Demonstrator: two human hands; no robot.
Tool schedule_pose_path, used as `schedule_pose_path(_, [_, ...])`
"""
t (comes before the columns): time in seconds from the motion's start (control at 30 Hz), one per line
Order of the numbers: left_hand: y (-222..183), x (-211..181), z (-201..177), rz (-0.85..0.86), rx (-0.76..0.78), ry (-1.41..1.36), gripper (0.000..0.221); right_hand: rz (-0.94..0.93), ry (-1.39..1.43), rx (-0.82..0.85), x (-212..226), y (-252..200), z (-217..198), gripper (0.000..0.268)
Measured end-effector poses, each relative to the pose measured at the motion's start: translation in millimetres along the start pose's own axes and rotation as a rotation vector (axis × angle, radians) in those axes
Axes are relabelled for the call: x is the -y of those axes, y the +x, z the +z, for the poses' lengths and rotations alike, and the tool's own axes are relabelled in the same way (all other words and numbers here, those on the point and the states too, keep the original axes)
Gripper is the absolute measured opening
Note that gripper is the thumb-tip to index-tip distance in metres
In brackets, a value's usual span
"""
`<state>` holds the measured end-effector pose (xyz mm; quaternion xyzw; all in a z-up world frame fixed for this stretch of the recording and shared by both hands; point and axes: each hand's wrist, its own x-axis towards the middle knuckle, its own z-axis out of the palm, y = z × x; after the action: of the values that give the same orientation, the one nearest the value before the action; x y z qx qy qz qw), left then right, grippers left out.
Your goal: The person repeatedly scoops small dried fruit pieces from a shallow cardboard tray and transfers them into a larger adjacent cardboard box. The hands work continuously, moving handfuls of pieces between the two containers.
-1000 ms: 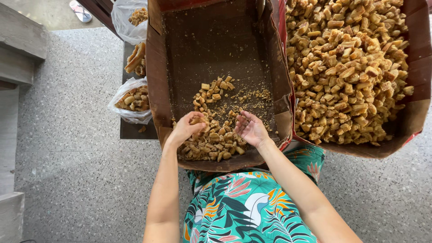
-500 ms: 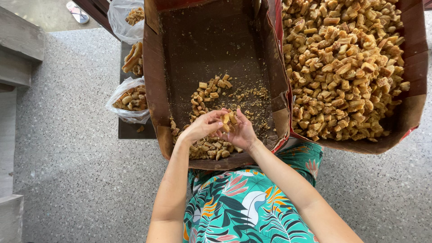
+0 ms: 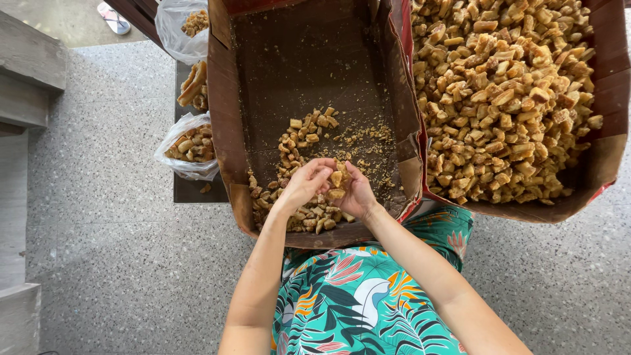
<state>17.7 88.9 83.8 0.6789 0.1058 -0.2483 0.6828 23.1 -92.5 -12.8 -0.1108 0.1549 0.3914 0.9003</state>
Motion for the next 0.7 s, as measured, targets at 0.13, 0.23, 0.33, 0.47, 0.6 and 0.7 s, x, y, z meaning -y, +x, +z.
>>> schedule_pose_path(0.13, [-1.4, 0.9, -1.7, -0.021, 0.042, -0.506, 0.04, -0.016, 0.079, 0.192, 3.0, 4.5, -17.9, 0.052])
schedule_pose_path(0.23, [-8.7, -1.0, -8.7, -0.035, 0.088, -0.628, 0.042, -0.017, 0.073, 0.073, 5.5, 0.3, -8.7, 0.056])
schedule_pose_path(0.33, [-13.0, -4.9, -11.9, -0.012, 0.109, -0.615, 0.045, -0.005, -0.059, -0.145, 8.1, -6.0, 11.6, 0.056])
schedule_pose_path(0.47, [-14.0, -13.9, -1.3, 0.025, 0.112, -0.42, 0.049, 0.003, -0.069, -0.099, 8.4, -12.6, 28.5, 0.055])
schedule_pose_path(0.6, [-18.2, -24.8, 6.9, 0.15, 0.101, -0.06, 0.049, -0.012, -0.062, -0.151, 7.3, -9.9, 20.2, 0.044])
schedule_pose_path(0.7, [-17.3, -28.8, -21.5, 0.183, -0.189, 0.259, 0.046, -0.097, -0.022, -0.156, 11.3, -6.1, 1.9, 0.039])
